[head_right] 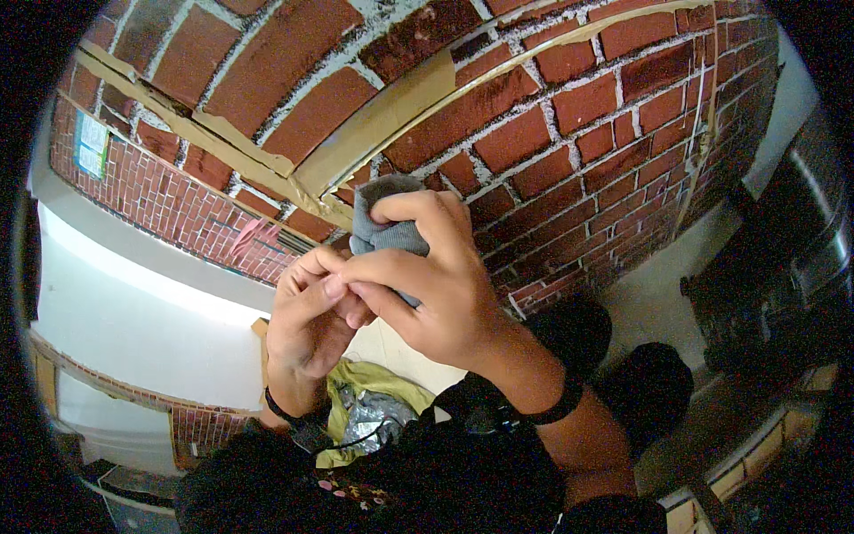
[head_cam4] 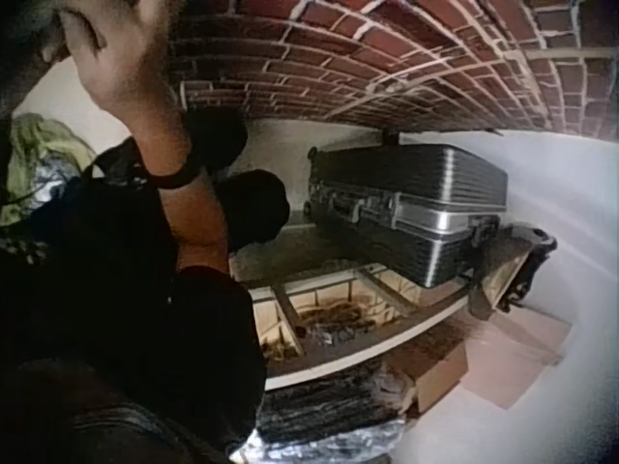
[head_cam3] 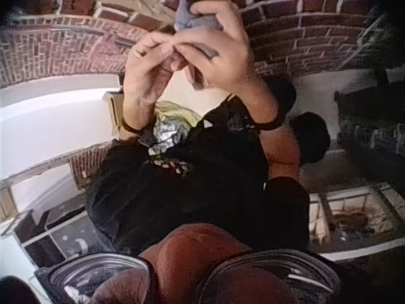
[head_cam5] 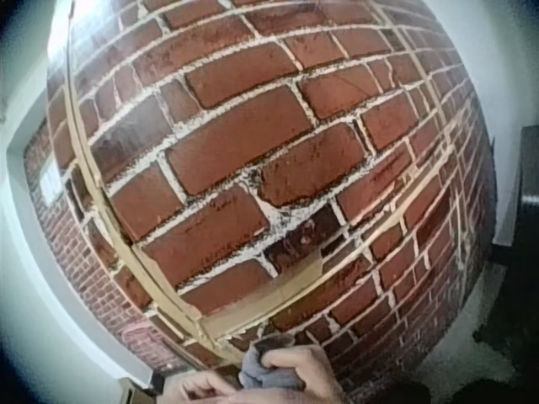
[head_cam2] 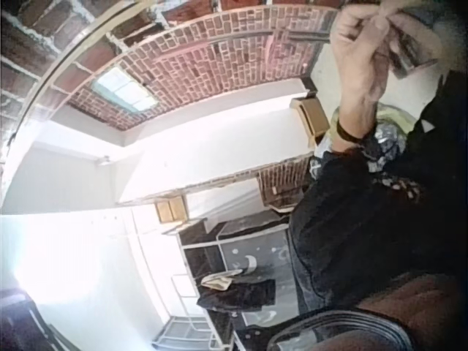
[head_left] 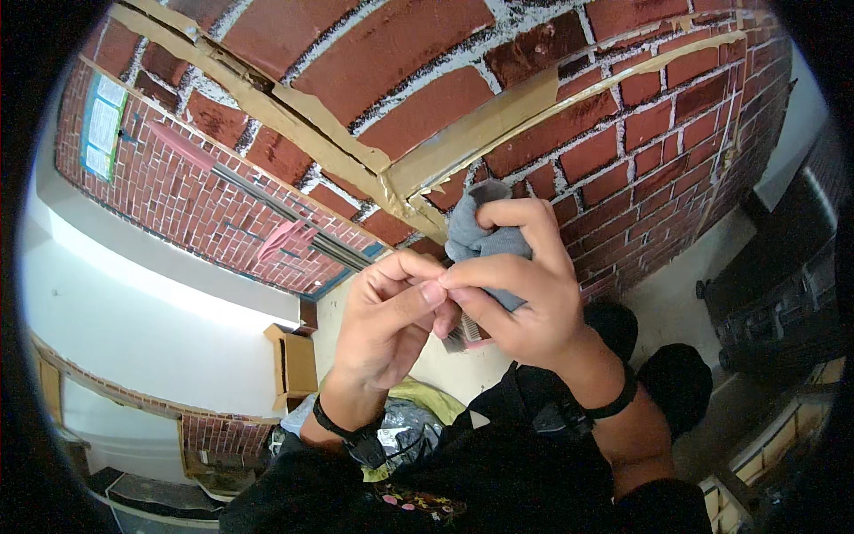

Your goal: Cleaning and applying adhesive/filler to a faux brick wall panel.

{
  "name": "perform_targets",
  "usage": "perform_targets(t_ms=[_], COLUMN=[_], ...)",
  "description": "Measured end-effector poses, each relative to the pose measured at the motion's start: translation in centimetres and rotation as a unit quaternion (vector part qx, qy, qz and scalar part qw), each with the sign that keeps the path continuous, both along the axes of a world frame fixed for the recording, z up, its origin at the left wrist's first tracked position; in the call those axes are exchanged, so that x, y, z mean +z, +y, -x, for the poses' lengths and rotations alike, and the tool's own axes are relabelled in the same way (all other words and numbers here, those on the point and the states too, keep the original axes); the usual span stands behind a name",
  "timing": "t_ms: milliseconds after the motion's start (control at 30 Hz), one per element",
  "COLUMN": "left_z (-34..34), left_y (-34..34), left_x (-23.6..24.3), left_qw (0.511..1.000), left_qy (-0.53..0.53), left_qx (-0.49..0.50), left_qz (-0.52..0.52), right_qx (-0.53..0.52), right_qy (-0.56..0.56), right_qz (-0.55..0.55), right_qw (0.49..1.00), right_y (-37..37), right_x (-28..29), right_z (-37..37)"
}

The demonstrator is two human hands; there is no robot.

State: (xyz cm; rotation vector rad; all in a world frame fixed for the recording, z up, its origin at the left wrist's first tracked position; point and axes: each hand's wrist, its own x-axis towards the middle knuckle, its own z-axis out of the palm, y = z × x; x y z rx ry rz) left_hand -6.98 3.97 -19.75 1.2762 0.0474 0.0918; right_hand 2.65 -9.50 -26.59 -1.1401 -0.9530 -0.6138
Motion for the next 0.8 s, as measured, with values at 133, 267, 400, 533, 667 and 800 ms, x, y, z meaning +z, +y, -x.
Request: perform_targets(t_ms=[133,267,400,533,667,800], left_z=[0.3,-0.1,0.3,-0.4,-3.7,-2.5], left_y=[0.2,-0.8,-0.1,4.3,10.1,14.8], left_x=[-0.5,-1.7,-2.0,-4.4,-12.3,-22.4], left_qw=[1.000,0.999,0.993,0.913,0.783,0.754], left_qy=[-0.011,-0.007,-0.065,-0.255,0.198,0.128], left_qx=[0.006,0.042,0.096,0.308,0.268,0.115], left_qz=[0.015,-0.004,-0.005,-0.079,-0.526,-0.633], right_qx=[0.006,-0.030,-0.002,-0.115,-0.230,-0.188], right_qy=[-0.029,-0.042,-0.028,-0.035,-0.060,-0.015], right_qz=[0.046,0.045,0.067,0.053,0.069,0.053], right_qw=[0.999,0.998,0.997,0.991,0.969,0.981], right_y=[-0.3,-0.7,-0.7,-1.2,-1.9,-1.9], right_x=[0.2,-0.5,-0.7,-0.8,-1.6,-1.5], right_z=[-0.2,-0.4,-0.5,-1.3,-3.0,-2.6])
